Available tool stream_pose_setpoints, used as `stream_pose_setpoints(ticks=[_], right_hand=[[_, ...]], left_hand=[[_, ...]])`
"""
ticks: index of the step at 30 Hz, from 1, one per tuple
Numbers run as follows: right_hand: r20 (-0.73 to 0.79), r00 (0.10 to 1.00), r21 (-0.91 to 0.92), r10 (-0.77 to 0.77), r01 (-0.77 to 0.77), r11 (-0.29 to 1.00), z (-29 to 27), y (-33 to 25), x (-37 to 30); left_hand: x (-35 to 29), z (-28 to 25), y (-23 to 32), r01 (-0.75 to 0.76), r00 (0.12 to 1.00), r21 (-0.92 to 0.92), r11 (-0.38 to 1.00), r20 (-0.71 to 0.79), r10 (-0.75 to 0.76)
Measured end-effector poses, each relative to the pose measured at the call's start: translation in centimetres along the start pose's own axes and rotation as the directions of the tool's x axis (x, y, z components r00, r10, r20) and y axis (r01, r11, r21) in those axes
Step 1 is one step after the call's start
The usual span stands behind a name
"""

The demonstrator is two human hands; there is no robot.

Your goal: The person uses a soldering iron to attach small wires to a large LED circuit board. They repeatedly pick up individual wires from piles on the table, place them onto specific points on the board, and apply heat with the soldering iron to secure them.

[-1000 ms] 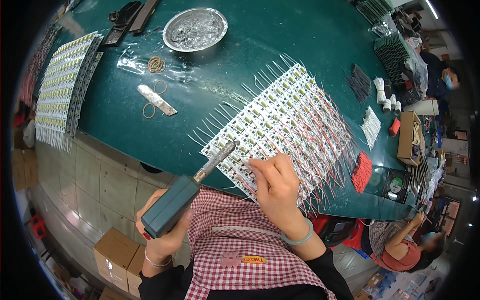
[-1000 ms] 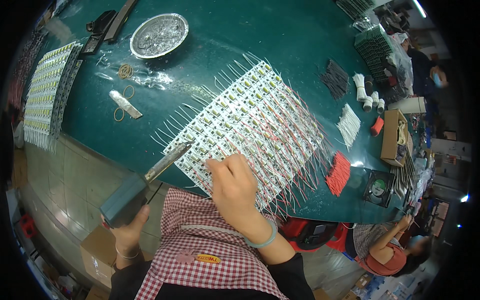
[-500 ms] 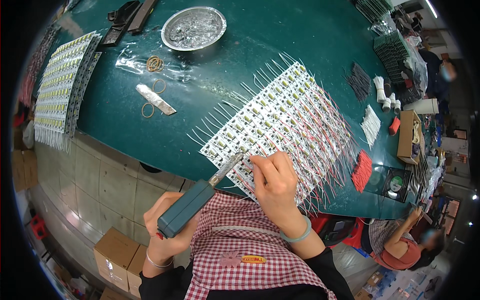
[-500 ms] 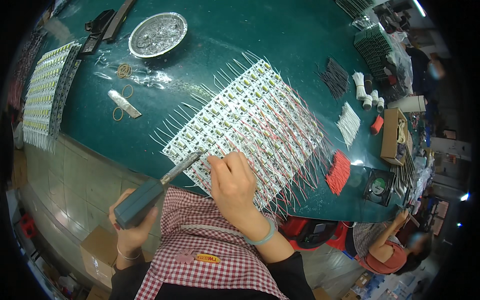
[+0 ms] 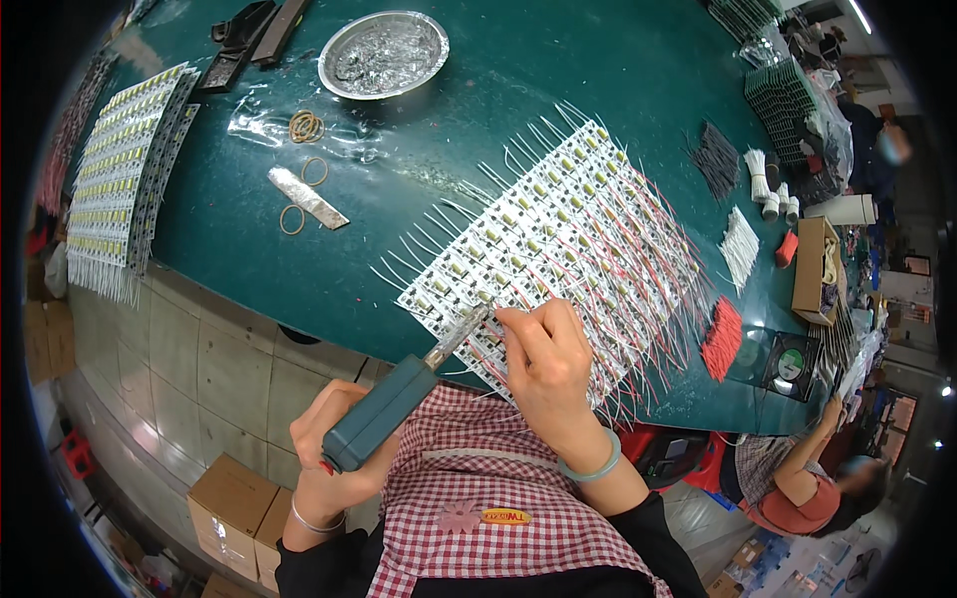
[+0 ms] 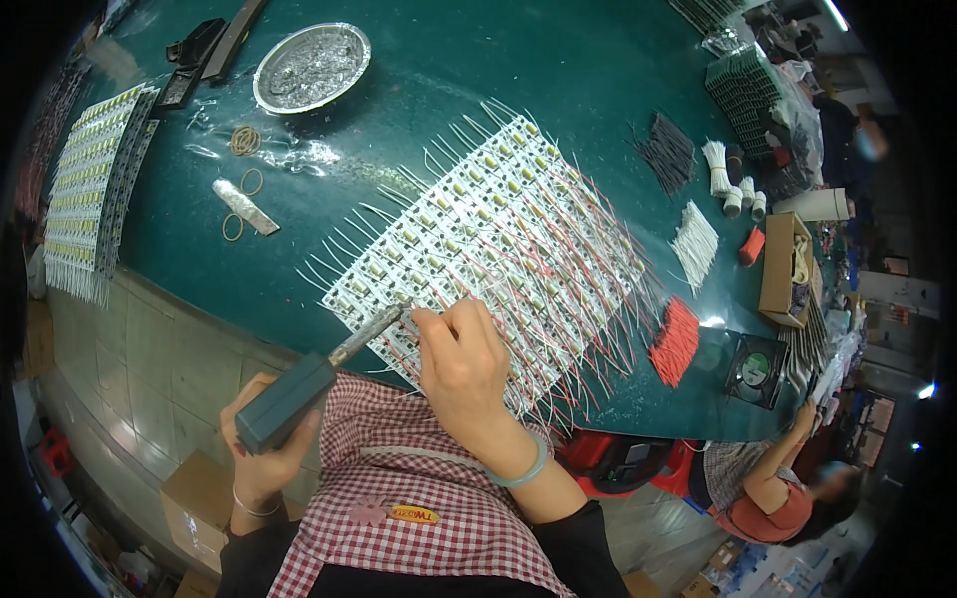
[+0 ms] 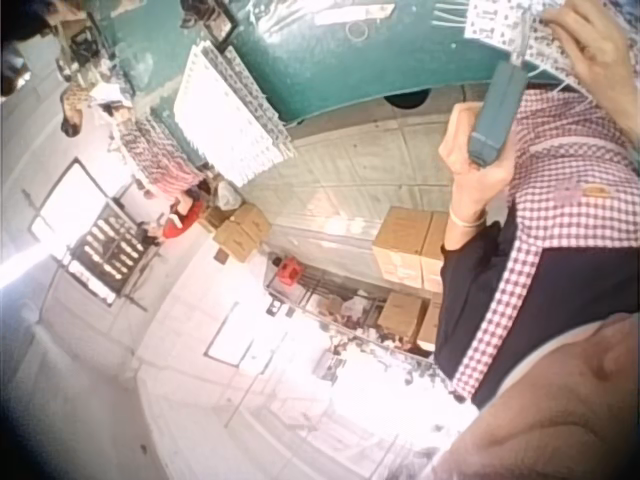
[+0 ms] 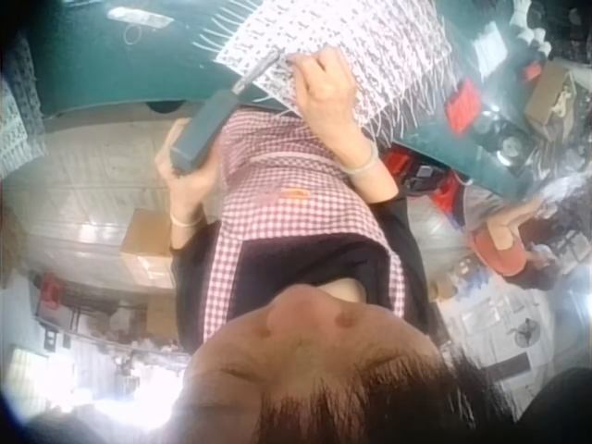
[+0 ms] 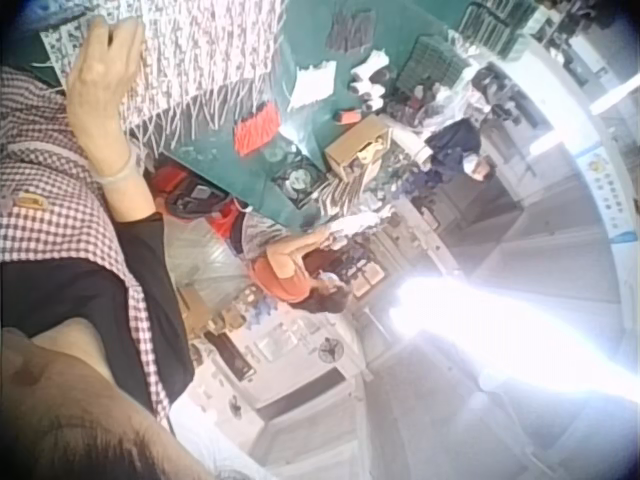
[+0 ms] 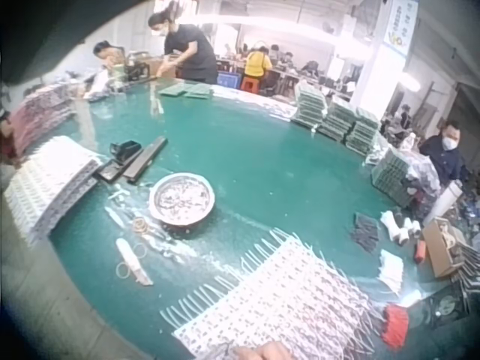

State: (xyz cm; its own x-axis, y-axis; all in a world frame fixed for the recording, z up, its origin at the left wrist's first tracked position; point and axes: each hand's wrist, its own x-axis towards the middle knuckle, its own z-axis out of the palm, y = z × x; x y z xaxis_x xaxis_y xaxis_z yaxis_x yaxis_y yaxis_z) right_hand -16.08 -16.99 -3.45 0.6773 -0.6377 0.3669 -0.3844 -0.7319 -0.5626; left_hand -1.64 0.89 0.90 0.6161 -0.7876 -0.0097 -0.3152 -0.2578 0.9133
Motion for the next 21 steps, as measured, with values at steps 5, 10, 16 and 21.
stream_pose_setpoints(ticks=[5,10,16,21], right_hand=[[0.000,1.000,-0.007,-0.006,0.006,1.000,-0.01,-0.06,0.06],[-0.001,1.000,-0.016,-0.005,0.005,1.000,-0.06,-0.20,0.09],[-0.004,1.000,-0.024,-0.004,0.004,1.000,0.05,-0.11,0.02],[-0.001,1.000,-0.032,-0.006,0.006,0.999,-0.03,-0.11,0.04]], left_hand=[[0.08,0.08,0.02,-0.058,0.998,0.034,0.998,-0.017,0.059],[0.27,-0.19,0.41,-0.157,0.984,0.107,0.982,-0.063,0.164],[0.14,-0.38,0.55,-0.127,0.990,0.089,0.988,-0.048,0.132],[-0.27,-0.37,0.43,-0.074,0.995,0.038,0.997,-0.058,0.076]])
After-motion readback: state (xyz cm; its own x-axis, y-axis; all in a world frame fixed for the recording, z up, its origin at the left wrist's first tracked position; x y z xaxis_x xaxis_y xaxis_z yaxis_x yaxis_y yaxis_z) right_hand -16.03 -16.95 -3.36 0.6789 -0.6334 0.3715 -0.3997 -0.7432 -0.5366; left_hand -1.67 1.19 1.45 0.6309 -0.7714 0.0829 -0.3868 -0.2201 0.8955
